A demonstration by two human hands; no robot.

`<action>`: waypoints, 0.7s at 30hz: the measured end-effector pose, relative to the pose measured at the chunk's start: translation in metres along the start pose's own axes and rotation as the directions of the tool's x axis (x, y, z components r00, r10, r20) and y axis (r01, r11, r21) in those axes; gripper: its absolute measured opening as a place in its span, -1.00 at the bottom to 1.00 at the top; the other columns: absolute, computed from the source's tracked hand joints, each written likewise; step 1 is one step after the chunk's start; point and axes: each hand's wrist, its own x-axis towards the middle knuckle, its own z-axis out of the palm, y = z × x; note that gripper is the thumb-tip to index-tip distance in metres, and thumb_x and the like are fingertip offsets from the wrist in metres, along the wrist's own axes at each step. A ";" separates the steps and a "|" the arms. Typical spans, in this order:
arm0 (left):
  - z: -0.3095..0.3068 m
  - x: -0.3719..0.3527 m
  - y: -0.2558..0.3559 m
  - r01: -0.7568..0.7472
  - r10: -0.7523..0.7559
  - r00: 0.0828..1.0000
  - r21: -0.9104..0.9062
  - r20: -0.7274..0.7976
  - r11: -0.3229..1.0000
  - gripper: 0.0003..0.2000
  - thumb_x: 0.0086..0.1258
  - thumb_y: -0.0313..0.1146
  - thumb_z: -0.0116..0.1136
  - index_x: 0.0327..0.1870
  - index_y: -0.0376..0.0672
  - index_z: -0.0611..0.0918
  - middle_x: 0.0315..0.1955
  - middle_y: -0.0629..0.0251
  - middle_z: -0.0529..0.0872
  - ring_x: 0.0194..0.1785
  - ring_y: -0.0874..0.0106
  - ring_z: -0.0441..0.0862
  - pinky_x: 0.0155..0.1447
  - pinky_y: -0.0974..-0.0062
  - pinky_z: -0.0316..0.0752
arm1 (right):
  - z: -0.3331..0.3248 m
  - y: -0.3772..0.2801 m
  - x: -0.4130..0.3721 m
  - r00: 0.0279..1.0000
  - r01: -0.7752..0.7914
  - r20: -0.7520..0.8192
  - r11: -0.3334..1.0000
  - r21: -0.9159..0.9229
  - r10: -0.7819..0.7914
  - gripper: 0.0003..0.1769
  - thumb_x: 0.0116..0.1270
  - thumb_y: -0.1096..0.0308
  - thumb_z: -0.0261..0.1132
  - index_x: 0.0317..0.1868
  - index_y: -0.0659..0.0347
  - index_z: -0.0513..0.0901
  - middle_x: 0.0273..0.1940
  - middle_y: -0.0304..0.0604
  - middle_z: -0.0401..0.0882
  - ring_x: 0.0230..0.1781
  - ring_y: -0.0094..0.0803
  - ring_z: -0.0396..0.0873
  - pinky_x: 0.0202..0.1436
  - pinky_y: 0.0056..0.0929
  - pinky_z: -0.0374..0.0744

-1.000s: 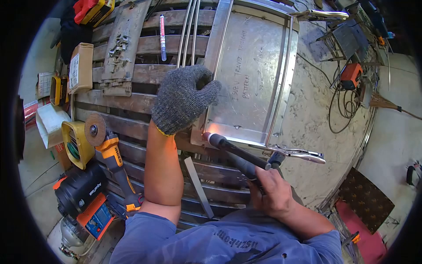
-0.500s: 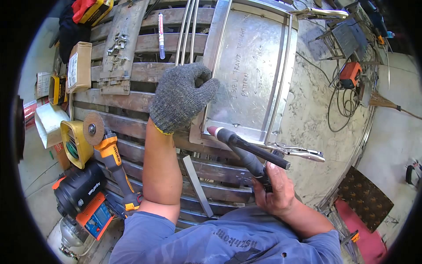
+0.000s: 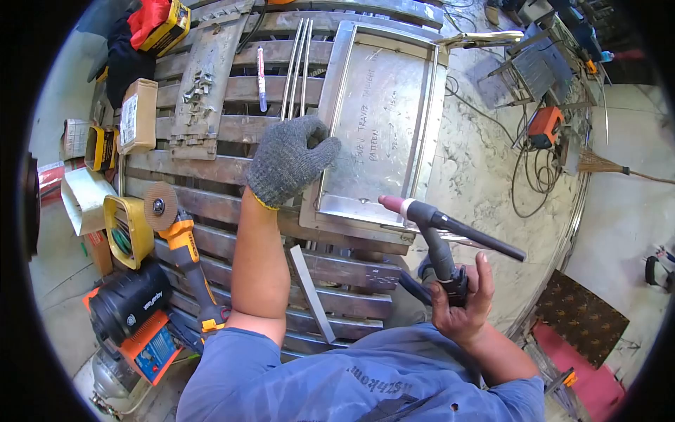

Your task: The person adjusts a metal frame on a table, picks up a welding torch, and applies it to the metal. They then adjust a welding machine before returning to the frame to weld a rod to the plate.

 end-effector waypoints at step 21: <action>0.008 0.035 -0.018 0.150 -0.235 0.963 0.463 0.131 0.873 -0.61 0.31 -0.02 0.50 -0.09 -0.19 0.90 -0.07 -0.17 0.90 0.05 -0.12 0.87 0.22 0.05 0.76 | -0.279 -0.044 -0.044 0.898 -0.242 -0.077 0.632 0.736 0.433 0.27 0.12 0.59 0.82 0.75 0.17 0.24 -0.32 -0.16 0.68 -0.55 -0.52 0.60 -0.51 -0.46 0.59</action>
